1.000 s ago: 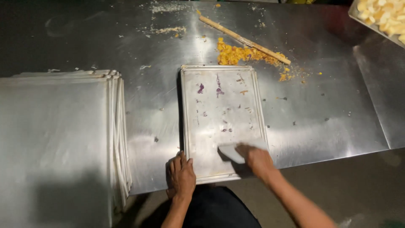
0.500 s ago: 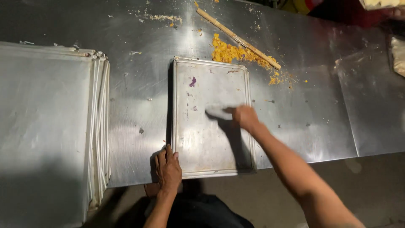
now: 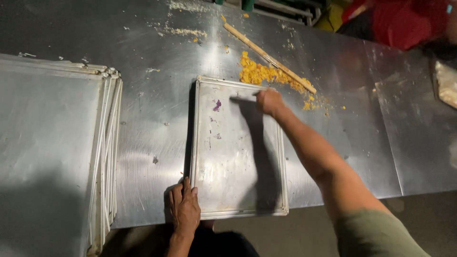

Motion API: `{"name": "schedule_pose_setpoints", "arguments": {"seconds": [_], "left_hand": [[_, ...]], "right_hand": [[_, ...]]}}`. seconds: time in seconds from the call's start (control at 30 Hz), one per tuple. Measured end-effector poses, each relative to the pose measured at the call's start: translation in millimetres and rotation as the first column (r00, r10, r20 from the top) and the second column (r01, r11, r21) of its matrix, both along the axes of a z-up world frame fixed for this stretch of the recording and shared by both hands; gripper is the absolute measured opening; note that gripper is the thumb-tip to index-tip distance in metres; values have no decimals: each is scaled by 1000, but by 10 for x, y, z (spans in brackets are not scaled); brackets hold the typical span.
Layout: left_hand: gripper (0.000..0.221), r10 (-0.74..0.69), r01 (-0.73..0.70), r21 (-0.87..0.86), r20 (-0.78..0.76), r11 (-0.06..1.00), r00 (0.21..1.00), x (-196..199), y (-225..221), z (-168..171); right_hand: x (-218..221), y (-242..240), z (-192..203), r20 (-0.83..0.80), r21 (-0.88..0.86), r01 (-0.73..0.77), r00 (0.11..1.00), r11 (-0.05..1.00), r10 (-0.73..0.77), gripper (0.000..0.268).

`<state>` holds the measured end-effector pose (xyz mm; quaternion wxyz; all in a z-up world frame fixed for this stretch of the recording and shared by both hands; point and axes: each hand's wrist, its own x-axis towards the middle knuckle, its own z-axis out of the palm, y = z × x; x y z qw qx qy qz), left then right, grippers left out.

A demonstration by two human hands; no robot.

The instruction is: The recorder is scraping food residue off of metal baking trays using a plastic scraper.

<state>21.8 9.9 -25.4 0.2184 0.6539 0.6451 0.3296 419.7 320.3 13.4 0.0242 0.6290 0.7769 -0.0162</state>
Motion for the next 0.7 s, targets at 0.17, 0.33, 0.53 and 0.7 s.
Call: {"name": "schedule_pose_setpoints", "arguments": {"seconds": [0.17, 0.33, 0.53, 0.7], "left_hand": [[44, 23, -23, 9, 27, 1000, 999, -26, -35, 113], [44, 39, -44, 55, 103, 997, 994, 6, -79, -85], [43, 60, -62, 40, 48, 997, 997, -33, -66, 133], [44, 44, -40, -28, 128, 999, 991, -2, -90, -59]], "right_hand": [[26, -38, -17, 65, -20, 1, 998, 1000, 1, 31], [-583, -2336, 162, 54, -296, 6, 998, 955, 11, 58], [-2011, -3385, 560, -313, -24, -370, 885, 929, 344, 62], [-1491, -1155, -97, -63, -245, -6, 998, 969, -10, 25]]}}
